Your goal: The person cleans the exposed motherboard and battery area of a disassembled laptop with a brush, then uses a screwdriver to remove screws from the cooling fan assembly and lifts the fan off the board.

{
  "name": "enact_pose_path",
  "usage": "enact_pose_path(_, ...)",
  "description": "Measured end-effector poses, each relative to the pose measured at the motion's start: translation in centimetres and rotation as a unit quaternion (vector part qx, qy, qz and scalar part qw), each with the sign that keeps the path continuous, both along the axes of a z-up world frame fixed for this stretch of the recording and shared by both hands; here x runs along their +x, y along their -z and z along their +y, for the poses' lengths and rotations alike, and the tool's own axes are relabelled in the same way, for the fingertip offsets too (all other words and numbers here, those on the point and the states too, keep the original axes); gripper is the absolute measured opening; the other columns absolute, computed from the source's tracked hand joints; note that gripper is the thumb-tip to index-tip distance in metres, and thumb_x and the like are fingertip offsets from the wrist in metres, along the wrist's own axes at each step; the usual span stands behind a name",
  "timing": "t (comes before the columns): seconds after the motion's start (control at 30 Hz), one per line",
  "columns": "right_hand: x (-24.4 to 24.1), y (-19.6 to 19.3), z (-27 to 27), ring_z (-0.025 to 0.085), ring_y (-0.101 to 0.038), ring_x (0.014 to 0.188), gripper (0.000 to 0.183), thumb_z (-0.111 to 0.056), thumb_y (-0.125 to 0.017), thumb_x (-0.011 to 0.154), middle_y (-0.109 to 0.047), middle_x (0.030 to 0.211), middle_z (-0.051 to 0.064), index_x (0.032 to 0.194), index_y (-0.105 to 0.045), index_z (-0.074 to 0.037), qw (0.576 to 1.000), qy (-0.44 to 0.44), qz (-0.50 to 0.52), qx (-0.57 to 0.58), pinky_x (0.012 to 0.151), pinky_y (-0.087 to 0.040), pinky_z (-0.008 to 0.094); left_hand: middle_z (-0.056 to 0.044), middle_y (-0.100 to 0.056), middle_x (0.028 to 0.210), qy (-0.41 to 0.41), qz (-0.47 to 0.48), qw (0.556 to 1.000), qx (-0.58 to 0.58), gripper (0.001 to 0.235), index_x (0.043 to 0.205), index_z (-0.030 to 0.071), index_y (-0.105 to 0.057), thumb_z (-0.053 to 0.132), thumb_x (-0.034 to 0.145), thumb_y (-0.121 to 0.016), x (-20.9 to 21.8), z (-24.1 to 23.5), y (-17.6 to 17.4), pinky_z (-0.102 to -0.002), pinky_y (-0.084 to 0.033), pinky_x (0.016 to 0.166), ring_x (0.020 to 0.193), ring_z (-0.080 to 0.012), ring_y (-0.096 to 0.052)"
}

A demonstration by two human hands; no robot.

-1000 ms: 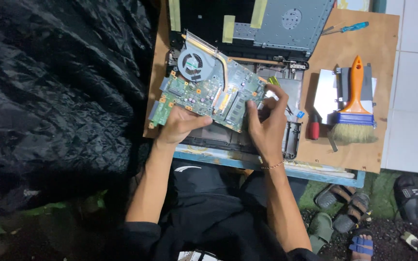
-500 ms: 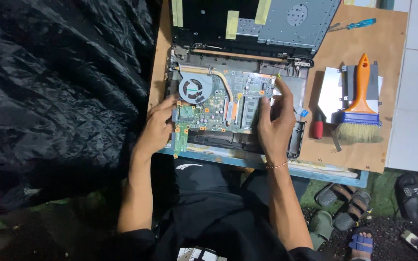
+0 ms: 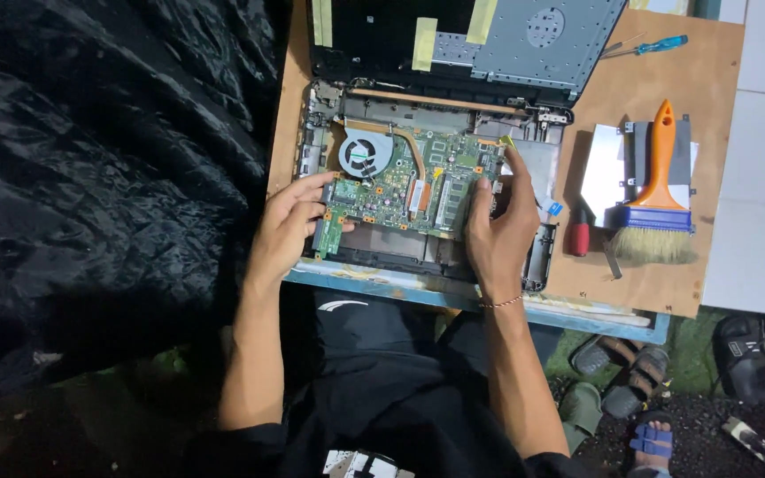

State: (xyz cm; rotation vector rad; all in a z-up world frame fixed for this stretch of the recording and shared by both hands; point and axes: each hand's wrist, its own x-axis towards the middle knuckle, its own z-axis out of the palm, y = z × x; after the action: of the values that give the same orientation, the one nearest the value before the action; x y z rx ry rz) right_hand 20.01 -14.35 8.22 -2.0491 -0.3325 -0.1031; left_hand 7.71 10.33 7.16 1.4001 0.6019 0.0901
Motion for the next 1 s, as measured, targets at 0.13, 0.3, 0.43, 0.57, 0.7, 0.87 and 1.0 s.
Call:
enact_pose_path(0.13, 0.3, -0.8, 0.2, 0.03, -0.063, 0.08, 0.041, -0.007, -0.054, 0.105, -0.068, 0.098, 0.019, 0.145, -0.053, 0.002, 0.999, -0.004, -0.02, -0.035, 0.068, -0.051, 0.043, -0.029, -0.062, 0.121, 0.014, 0.054, 0.992, 0.111, 0.041, 0.136, 0.005, -0.065, 0.012, 0.098, -0.051, 0.0, -1.2, -2.1, -0.056, -0.056, 0.09, 0.111, -0.0344, -0.065)
enact_pose_path(0.3, -0.2, -0.3, 0.4, 0.034, -0.059, 0.083, 0.04, -0.007, -0.058, 0.104, -0.064, 0.098, 0.021, 0.143, -0.057, 0.001, 0.996, 0.035, -0.061, -0.053, 0.07, -0.048, 0.044, -0.033, -0.062, 0.109, 0.007, -0.031, 0.962, 0.27, 0.039, 0.123, -0.01, -0.067, 0.015, 0.093, -0.073, 0.3, -3.5, -3.2, -0.045, -0.059, 0.083, 0.101, -0.0486, -0.068)
enact_pose_path(0.43, 0.2, 1.3, -0.4, 0.027, -0.055, 0.084, 0.04, -0.011, -0.057, 0.105, -0.062, 0.097, 0.016, 0.143, -0.057, 0.0, 0.995, 0.027, -0.053, -0.08, 0.07, -0.046, 0.039, -0.024, -0.062, 0.103, 0.008, -0.024, 0.934, 0.356, 0.033, 0.117, -0.009, -0.071, 0.015, 0.094, -0.074, 0.6, -4.0, -2.9, -0.039, -0.061, 0.077, 0.094, -0.0439, -0.069)
enact_pose_path(0.57, 0.1, 2.2, -0.4, 0.025, -0.052, 0.087, 0.039, -0.011, -0.057, 0.105, -0.059, 0.098, 0.014, 0.143, -0.057, 0.0, 0.994, 0.036, -0.062, -0.081, 0.073, -0.046, 0.037, -0.019, -0.063, 0.101, 0.029, 0.022, 0.91, 0.412, 0.033, 0.113, -0.005, -0.072, 0.023, 0.097, -0.071, 1.0, -4.0, -3.2, -0.039, -0.061, 0.07, 0.09, -0.0378, -0.07)
enact_pose_path(0.7, 0.0, 2.2, -0.3, 0.023, -0.047, 0.088, 0.037, -0.01, -0.054, 0.107, -0.056, 0.099, 0.013, 0.143, -0.057, 0.0, 0.993, 0.04, -0.069, -0.084, 0.075, -0.044, 0.036, -0.013, -0.063, 0.094, 0.042, 0.06, 0.869, 0.49, 0.026, 0.104, 0.0, -0.076, 0.024, 0.099, -0.069, 1.7, -4.2, -4.8, -0.043, -0.058, 0.07, 0.089, -0.0369, -0.07)
enact_pose_path(0.87, 0.0, 2.5, -0.1, 0.025, -0.046, 0.088, 0.035, -0.008, -0.054, 0.106, -0.051, 0.097, 0.013, 0.139, -0.057, 0.002, 0.99, 0.041, -0.091, -0.102, 0.078, -0.041, 0.038, -0.018, -0.062, 0.096, 0.098, -0.034, 0.829, 0.55, 0.028, 0.11, 0.0, -0.073, 0.025, 0.101, -0.068, 6.8, -3.3, -6.0, -0.046, -0.05, 0.089, 0.099, -0.0358, -0.064)
enact_pose_path(1.0, 0.0, 2.8, -0.4, 0.029, -0.043, 0.098, 0.038, -0.01, -0.061, 0.107, -0.043, 0.105, 0.016, 0.143, -0.053, 0.0, 0.99, 0.029, -0.109, -0.088, 0.086, -0.041, 0.04, -0.013, -0.069, 0.122, 0.271, -0.124, 0.809, 0.506, 0.031, 0.119, 0.006, -0.068, 0.029, 0.098, -0.068, 13.0, -3.0, -3.1, -0.047, -0.044, 0.103, 0.117, -0.0268, -0.06)
